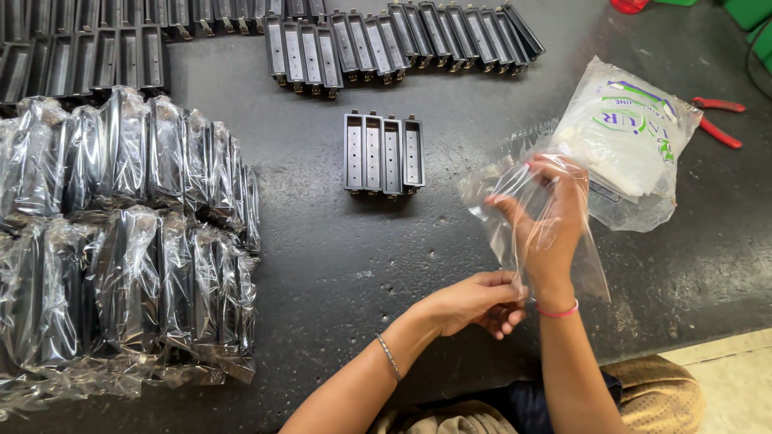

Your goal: The person repeatedly picks up small black rectangular components from a table, places each into a clear plastic bag, and seals the bag. The packaged items are stacked on the table. The person also retrieves new bags from a stack and occasionally moves unpacked components aside.

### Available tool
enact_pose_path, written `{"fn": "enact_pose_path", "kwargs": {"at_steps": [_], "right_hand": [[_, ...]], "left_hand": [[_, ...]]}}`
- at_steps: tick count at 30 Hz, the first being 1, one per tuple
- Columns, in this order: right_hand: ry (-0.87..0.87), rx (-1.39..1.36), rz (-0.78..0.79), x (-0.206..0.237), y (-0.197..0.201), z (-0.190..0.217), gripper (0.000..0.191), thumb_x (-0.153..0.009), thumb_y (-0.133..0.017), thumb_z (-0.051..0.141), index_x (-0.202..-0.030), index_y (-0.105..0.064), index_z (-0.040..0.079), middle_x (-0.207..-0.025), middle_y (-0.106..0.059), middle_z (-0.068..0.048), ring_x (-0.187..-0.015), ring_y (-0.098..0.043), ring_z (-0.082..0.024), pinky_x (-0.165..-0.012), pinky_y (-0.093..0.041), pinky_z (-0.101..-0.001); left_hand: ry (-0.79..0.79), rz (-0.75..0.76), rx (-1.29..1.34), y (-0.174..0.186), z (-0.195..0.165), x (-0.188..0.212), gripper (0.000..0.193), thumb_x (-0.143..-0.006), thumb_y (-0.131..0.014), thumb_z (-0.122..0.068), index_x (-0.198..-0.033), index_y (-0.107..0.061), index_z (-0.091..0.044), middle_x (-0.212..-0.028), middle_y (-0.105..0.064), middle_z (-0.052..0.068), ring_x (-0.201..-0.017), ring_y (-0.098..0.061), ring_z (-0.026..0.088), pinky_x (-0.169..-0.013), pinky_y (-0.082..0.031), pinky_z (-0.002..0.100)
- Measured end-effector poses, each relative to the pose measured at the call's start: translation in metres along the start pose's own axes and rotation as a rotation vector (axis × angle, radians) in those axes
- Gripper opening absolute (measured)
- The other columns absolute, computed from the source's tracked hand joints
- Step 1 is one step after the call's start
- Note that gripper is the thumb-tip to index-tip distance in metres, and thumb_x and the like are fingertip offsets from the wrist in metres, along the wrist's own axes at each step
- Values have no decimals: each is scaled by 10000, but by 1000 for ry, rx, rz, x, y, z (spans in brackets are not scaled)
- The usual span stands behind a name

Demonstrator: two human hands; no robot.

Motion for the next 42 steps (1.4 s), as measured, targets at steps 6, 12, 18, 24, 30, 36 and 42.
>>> {"fn": "enact_pose_path", "kwargs": {"at_steps": [6, 12, 18, 24, 30, 36, 42], "right_hand": [[60, 235, 167, 11, 3, -15, 933, -678, -880, 471, -1414, -539, 9, -1566, -412, -239, -1492, -365, -406, -1240, -335, -510], [-20, 71, 479, 41, -6, -8, 1032, -625, -893, 469, -1477, -471, 67, -1599, -356, -207, -1508, -320, -386, -1209, -306, -506], [-100, -114, 677, 51, 3, 1, 944, -621, -913, 329, -1455, -526, 113, -1632, -389, -142, -1519, -355, -337, -1207, -331, -468], [-178, -155, 767, 73, -4, 17, 932, -554, -947, 278, -1401, -582, 138, -1588, -425, -132, -1484, -384, -316, -1165, -353, -458], [-137, -195, 774, 76, -28, 28, 903, -580, -938, 295, -1397, -586, 140, -1598, -426, -116, -1484, -399, -314, -1168, -373, -448], [-29, -183, 843, 62, -67, 35, 875, -604, -930, 315, -1389, -586, 138, -1604, -408, -121, -1477, -397, -336, -1168, -376, -456], [37, -177, 914, 43, -112, 25, 853, -658, -868, 167, -1428, -515, 72, -1585, -390, -175, -1456, -394, -388, -1156, -377, -461]], "left_hand": [[-223, -501, -135, 27, -40, 21, 241, -942, -542, -304, -1058, -568, -95, -861, -711, 34, -669, -660, 155, -587, -573, 318], [-446, -800, -447, 45, -70, 57, 312, -904, -729, -321, -1052, -722, -47, -845, -730, 62, -723, -646, 112, -609, -527, 271], [-314, -1065, -852, 64, -99, 116, 239, -827, -791, -304, -877, -760, -72, -754, -755, 35, -678, -693, 115, -633, -521, 283], [201, -1158, -958, 74, -107, 165, 213, -752, -843, -318, -858, -774, -146, -783, -762, 18, -739, -720, 184, -723, -527, 354], [306, -1374, -962, 74, -116, 187, 198, -784, -835, -307, -914, -776, -169, -906, -766, 11, -895, -725, 226, -826, -537, 395], [-478, -1238, -1027, 60, -129, 192, 815, -713, -877, -274, -1414, -481, -147, -1406, -526, 131, -1253, -585, 304, -1052, -509, 399], [-87, -896, -1251, 42, -114, 157, 1133, -679, -870, -175, -1568, -168, -175, -1602, -172, 277, -1499, -151, 439, -1155, -135, 626]]}}
Point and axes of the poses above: each hand's wrist, its own x-axis away from the middle knuckle, its own y-axis out of the back of the hand, z = x × y, the point moved 1 cm from there along -x, towards the middle knuckle
